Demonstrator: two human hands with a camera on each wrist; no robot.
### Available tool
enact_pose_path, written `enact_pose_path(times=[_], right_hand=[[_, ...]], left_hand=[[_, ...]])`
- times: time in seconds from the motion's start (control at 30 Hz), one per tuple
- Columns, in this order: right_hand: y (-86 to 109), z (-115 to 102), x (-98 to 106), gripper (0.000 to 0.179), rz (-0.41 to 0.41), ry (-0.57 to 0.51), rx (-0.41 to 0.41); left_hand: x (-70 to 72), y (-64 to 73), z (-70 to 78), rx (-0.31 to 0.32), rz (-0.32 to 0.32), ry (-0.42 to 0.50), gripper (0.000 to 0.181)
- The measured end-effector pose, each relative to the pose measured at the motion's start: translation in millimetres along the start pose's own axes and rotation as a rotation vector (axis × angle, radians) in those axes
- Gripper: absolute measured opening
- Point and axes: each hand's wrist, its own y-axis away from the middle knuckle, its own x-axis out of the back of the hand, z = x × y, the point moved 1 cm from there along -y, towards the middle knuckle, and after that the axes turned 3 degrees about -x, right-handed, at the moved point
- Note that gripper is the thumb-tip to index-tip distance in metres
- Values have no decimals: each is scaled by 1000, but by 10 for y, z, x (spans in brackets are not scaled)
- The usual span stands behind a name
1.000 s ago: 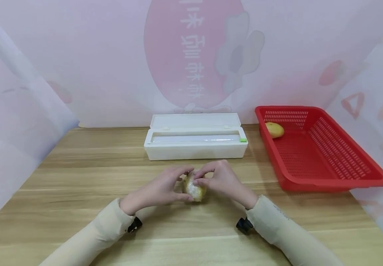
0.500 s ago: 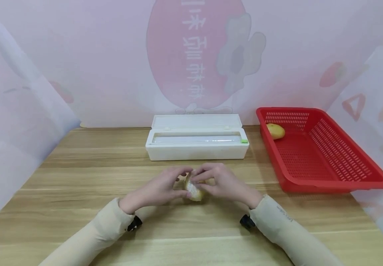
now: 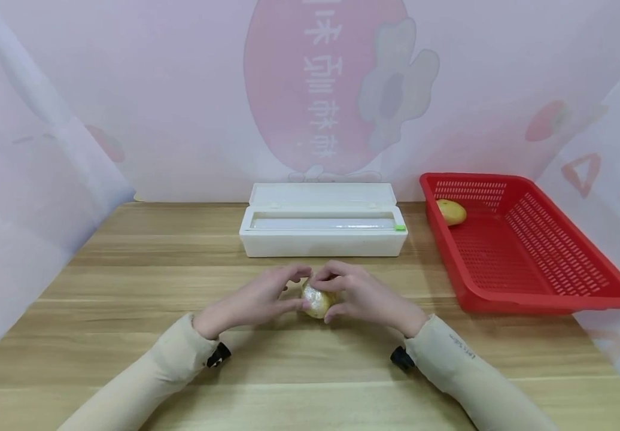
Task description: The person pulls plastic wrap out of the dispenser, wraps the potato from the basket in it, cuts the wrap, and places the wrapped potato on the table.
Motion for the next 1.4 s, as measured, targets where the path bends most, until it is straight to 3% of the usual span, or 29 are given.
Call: enact_pose_path(times=[0.27,0.47,0.73,0.93,1.07,1.17,1.3,1.4], right_hand=[[-34,88,67,41,32,-93,76],[-58,105,87,18,42,-168,66],[-38,56,91,17,-27,-92,-36],[-38,6,40,18,40,-34,-69],[-32,-21,19,35,82,40,-145],[-19,-34,18,52,51,67,-254],[-19,-39,-8,59,-2,-53,-419],[-28,-30,-19,54,41,-168,-521]], left_hand=[[-11,-5,12,-44,10,12,65],[-24,0,39,-62,10,6,66],[-10,22,69,-21,0,-28,65],[-6,23,93,2,3,-24,66],[-5,22,102,5,22,-28,69],[-6,20,112,12,33,-35,71],[-15,23,128,30,48,-61,71],[-27,21,142,29,62,-97,72]])
